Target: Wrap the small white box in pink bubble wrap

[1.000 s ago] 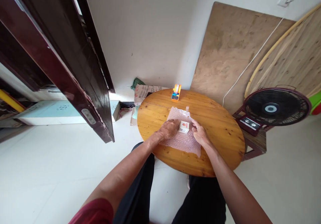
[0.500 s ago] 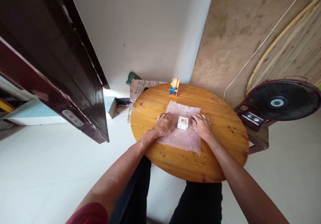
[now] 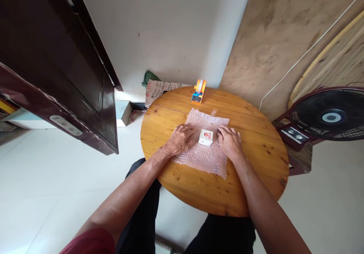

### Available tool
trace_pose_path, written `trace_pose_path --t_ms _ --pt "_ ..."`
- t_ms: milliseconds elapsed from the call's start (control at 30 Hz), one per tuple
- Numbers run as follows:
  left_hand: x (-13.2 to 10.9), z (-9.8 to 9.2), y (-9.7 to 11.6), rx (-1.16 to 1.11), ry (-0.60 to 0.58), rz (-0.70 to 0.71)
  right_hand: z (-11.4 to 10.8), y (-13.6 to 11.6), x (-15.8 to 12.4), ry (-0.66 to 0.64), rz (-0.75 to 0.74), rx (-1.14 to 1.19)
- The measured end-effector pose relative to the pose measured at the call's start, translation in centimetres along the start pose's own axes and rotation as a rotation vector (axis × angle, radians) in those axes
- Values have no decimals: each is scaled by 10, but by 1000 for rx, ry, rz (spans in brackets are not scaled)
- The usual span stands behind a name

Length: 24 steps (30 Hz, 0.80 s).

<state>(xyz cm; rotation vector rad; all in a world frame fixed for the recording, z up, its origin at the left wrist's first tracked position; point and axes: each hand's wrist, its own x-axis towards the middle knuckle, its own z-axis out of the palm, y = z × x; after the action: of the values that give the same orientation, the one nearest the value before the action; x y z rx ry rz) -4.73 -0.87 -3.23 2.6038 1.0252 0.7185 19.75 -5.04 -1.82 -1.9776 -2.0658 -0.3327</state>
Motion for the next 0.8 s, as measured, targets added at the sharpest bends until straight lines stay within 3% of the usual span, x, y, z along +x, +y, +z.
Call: trace_pose_path --t_ms 800 --pt "0 0 0 -14 51 21 4 7 -2 33 3 79"
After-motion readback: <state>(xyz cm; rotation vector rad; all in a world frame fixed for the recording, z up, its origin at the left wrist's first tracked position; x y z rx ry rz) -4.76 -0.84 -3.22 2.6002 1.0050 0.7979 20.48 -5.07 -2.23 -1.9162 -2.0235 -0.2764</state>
